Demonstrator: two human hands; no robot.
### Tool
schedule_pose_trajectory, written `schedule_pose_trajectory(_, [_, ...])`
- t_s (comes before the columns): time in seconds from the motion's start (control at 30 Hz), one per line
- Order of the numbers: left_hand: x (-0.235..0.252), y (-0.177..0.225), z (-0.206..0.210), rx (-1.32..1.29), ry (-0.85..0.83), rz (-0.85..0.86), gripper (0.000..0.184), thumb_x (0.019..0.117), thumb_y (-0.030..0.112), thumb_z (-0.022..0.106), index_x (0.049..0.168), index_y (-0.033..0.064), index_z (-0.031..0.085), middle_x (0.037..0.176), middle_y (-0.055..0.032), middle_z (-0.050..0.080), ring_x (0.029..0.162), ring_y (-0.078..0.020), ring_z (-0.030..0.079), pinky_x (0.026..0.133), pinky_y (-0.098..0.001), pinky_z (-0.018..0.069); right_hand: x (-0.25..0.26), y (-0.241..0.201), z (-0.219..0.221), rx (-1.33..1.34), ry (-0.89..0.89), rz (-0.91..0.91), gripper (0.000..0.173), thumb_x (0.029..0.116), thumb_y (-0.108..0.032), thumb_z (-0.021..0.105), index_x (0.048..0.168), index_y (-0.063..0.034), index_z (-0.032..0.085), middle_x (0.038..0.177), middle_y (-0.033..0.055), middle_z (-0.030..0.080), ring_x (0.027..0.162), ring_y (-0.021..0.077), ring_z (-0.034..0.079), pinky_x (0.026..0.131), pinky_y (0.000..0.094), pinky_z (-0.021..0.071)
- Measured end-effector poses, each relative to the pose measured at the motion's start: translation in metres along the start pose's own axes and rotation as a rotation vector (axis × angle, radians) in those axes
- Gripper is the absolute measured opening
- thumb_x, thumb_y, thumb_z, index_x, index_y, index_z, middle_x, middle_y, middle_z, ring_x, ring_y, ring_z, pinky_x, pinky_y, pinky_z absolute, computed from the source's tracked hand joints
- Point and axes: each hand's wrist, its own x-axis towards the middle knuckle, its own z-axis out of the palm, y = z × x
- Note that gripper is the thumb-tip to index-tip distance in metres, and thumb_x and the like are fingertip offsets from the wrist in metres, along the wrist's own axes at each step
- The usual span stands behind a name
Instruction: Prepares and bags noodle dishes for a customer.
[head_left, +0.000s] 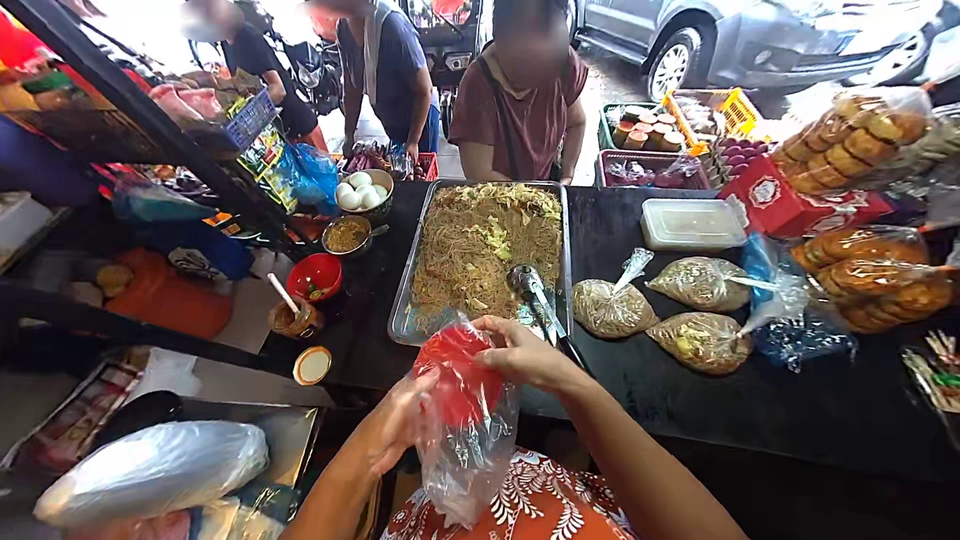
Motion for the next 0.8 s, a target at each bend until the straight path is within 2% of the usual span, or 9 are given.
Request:
schedule_pose_trajectory(0.07, [-0.006, -0.004, -0.006, 0.163, -0.052, 0.118, 0.088, 0.0858, 0.034, 0.071, 0.154, 0.0152, 0.018, 0.109, -0.0084, 0.071, 0.082, -0.0195, 0.073, 0.064, -0.0353, 0.0629, -0.001, 0.001, 0.005, -0.127, 0.072, 0.011, 0.047, 0.0864, -0.011, 0.062, 0.133, -0.0025, 0.057, 0.11, 0.0135, 0.07, 0.094, 0.0188, 0.07, 0.084, 0.0408, 0.0587])
schedule_pose_trajectory(0.13, [-0.012, -0.008, -0.002, 0.259, -0.018, 0.236, 0.112, 0.0694, 0.018, 0.084, 0.156, 0.0158, 0.012, 0.107, -0.0114, 0.071, 0.074, -0.023, 0.073, 0.056, -0.0374, 0.0627, -0.003, 0.002, 0.009, -0.209, 0.076, 0.01, 0.048, 0.0871, -0.012, 0.059, 0.135, -0.0044, 0.056, 0.113, 0.0143, 0.07, 0.098, 0.0213, 0.069, 0.087, 0.0447, 0.0576])
schedule_pose_trajectory(0.2, [-0.019, -0.014, -0.009, 0.32, -0.013, 0.328, 0.101, 0.0689, -0.001, 0.077, 0.153, 0.0135, 0.023, 0.106, -0.0095, 0.073, 0.073, -0.0202, 0.073, 0.056, -0.0339, 0.0621, -0.001, 0.002, 0.007, -0.245, 0.03, 0.01, 0.047, 0.0883, -0.009, 0.057, 0.136, -0.0045, 0.058, 0.115, 0.0141, 0.07, 0.103, 0.0209, 0.069, 0.09, 0.0447, 0.0562])
schedule_pose_trajectory(0.33, [-0.038, -0.011, -0.065, 0.528, 0.047, 0.342, 0.049, 0.0812, 0.001, 0.064, 0.13, 0.0042, 0.06, 0.092, -0.0023, 0.074, 0.075, -0.0116, 0.071, 0.065, -0.0297, 0.0615, -0.002, 0.003, 0.001, -0.207, -0.101, -0.001, 0.037, 0.0928, -0.005, 0.056, 0.129, 0.0023, 0.061, 0.112, 0.0161, 0.07, 0.098, 0.0192, 0.068, 0.089, 0.0412, 0.0561])
schedule_pose_trajectory(0.43, [-0.052, -0.003, -0.111, 0.865, 0.261, 0.285, 0.037, 0.0939, 0.004, 0.06, 0.13, -0.0038, 0.06, 0.107, -0.0181, 0.072, 0.09, -0.0263, 0.072, 0.082, -0.0452, 0.0603, -0.008, -0.002, 0.013, -0.375, -0.03, 0.02, 0.035, 0.0954, -0.011, 0.054, 0.127, -0.0066, 0.067, 0.113, 0.0135, 0.071, 0.104, 0.0227, 0.068, 0.092, 0.0488, 0.0539])
schedule_pose_trajectory(0.57, [-0.07, 0.017, -0.076, 1.008, 0.496, 0.599, 0.07, 0.0982, 0.025, 0.063, 0.148, -0.0136, 0.032, 0.142, -0.0359, 0.049, 0.129, -0.0401, 0.055, 0.106, -0.0499, 0.0472, -0.01, -0.014, 0.04, -0.623, 0.068, -0.038, 0.039, 0.095, -0.015, 0.058, 0.133, -0.0115, 0.065, 0.128, 0.0124, 0.067, 0.118, 0.028, 0.065, 0.099, 0.0534, 0.0516])
schedule_pose_trajectory(0.67, [-0.053, 0.007, -0.017, 0.943, 0.31, 0.699, 0.127, 0.0737, 0.041, 0.089, 0.156, -0.0133, 0.009, 0.153, -0.0373, 0.037, 0.138, -0.0461, 0.046, 0.112, -0.0569, 0.0418, -0.014, -0.018, 0.061, -0.648, 0.052, -0.214, 0.037, 0.0926, -0.013, 0.063, 0.13, -0.0076, 0.067, 0.124, 0.015, 0.068, 0.112, 0.03, 0.067, 0.093, 0.0544, 0.0551])
schedule_pose_trajectory(0.73, [-0.031, -0.01, -0.007, 0.866, 0.303, 0.687, 0.125, 0.0637, 0.022, 0.092, 0.156, -0.0107, 0.014, 0.145, -0.0312, 0.05, 0.129, -0.0383, 0.057, 0.106, -0.0537, 0.0483, -0.017, -0.018, 0.066, -0.627, 0.016, -0.31, 0.037, 0.0915, -0.011, 0.065, 0.128, -0.0052, 0.067, 0.122, 0.0164, 0.069, 0.11, 0.0307, 0.068, 0.09, 0.0539, 0.0562])
schedule_pose_trajectory(0.8, [-0.02, -0.023, -0.011, 0.77, 0.311, 0.722, 0.079, 0.0696, 0.004, 0.085, 0.138, -0.0105, 0.049, 0.121, -0.0183, 0.069, 0.11, -0.0184, 0.069, 0.096, -0.0381, 0.0569, -0.02, -0.016, 0.063, -0.584, -0.036, -0.32, 0.039, 0.091, -0.013, 0.068, 0.129, -0.004, 0.066, 0.119, 0.0163, 0.07, 0.107, 0.0299, 0.069, 0.091, 0.0534, 0.0559])
